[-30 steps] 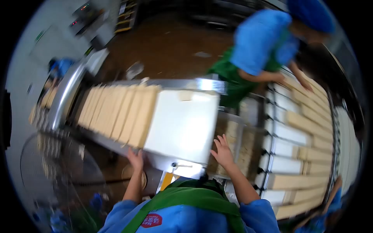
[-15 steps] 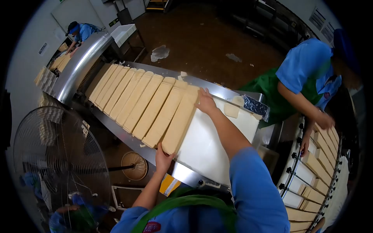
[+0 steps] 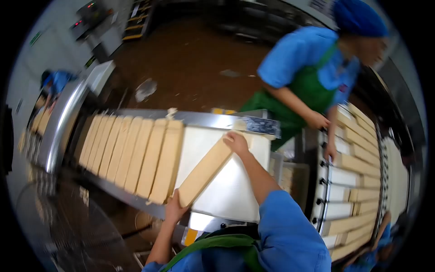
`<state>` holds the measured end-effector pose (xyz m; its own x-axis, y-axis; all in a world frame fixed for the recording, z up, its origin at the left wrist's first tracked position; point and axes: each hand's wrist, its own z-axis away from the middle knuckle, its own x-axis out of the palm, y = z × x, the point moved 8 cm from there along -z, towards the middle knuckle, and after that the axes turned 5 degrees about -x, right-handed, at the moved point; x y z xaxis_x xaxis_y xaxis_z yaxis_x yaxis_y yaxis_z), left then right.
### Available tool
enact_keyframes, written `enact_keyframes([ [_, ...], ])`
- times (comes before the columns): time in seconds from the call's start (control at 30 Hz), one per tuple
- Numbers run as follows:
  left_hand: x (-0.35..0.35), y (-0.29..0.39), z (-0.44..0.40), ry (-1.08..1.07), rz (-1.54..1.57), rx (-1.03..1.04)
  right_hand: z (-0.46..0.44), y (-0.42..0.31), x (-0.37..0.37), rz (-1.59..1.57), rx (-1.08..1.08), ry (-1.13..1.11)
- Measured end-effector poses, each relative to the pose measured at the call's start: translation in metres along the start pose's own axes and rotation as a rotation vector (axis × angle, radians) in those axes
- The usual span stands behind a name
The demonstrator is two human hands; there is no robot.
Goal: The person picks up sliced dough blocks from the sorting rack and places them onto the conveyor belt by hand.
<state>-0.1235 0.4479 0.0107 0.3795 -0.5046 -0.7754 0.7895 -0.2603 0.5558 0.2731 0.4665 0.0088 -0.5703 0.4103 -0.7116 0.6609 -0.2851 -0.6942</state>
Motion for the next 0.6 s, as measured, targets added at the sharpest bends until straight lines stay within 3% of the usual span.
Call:
enact_keyframes([
  [0.07,-0.011,0.023,-0.001,-0.105,-0.069,0.071,0.055,0.063,-0.030,-0.234,0.195,0.017],
  [0.13,-0.009,0.032,-0.008,-0.172,-0.139,0.139,0.118,0.088,-0.051,-0.753,0.390,0.052],
  [0.17,-0.010,0.038,-0.009,-0.208,-0.175,0.174,0.145,0.100,-0.056,-0.857,0.483,0.067],
  [0.23,-0.004,0.039,-0.016,-0.222,-0.208,0.255,0.171,0.099,-0.086,-0.511,0.474,0.036],
  [0.3,0.011,0.040,-0.015,-0.230,-0.215,0.196,0.179,0.039,-0.148,0.287,0.143,0.411],
  [0.33,0.016,0.037,-0.015,-0.227,-0.211,0.110,0.178,0.020,-0.157,0.169,0.139,0.448],
  [0.37,0.025,0.042,-0.014,-0.236,-0.228,0.135,0.170,0.055,-0.116,-0.070,0.128,0.310],
  [0.4,0.028,0.043,-0.015,-0.153,-0.245,0.082,0.172,0.042,-0.087,-0.258,0.303,-0.070],
  [0.43,0.030,0.044,-0.015,-0.074,-0.262,0.033,0.172,0.036,-0.049,-0.192,0.053,-0.180],
  [0.47,0.032,0.046,-0.014,-0.024,-0.287,0.005,0.186,-0.002,-0.055,0.199,0.089,-0.227],
  [0.6,0.048,0.044,-0.017,-0.047,-0.258,0.029,0.205,-0.003,-0.084,0.288,0.127,-0.077],
])
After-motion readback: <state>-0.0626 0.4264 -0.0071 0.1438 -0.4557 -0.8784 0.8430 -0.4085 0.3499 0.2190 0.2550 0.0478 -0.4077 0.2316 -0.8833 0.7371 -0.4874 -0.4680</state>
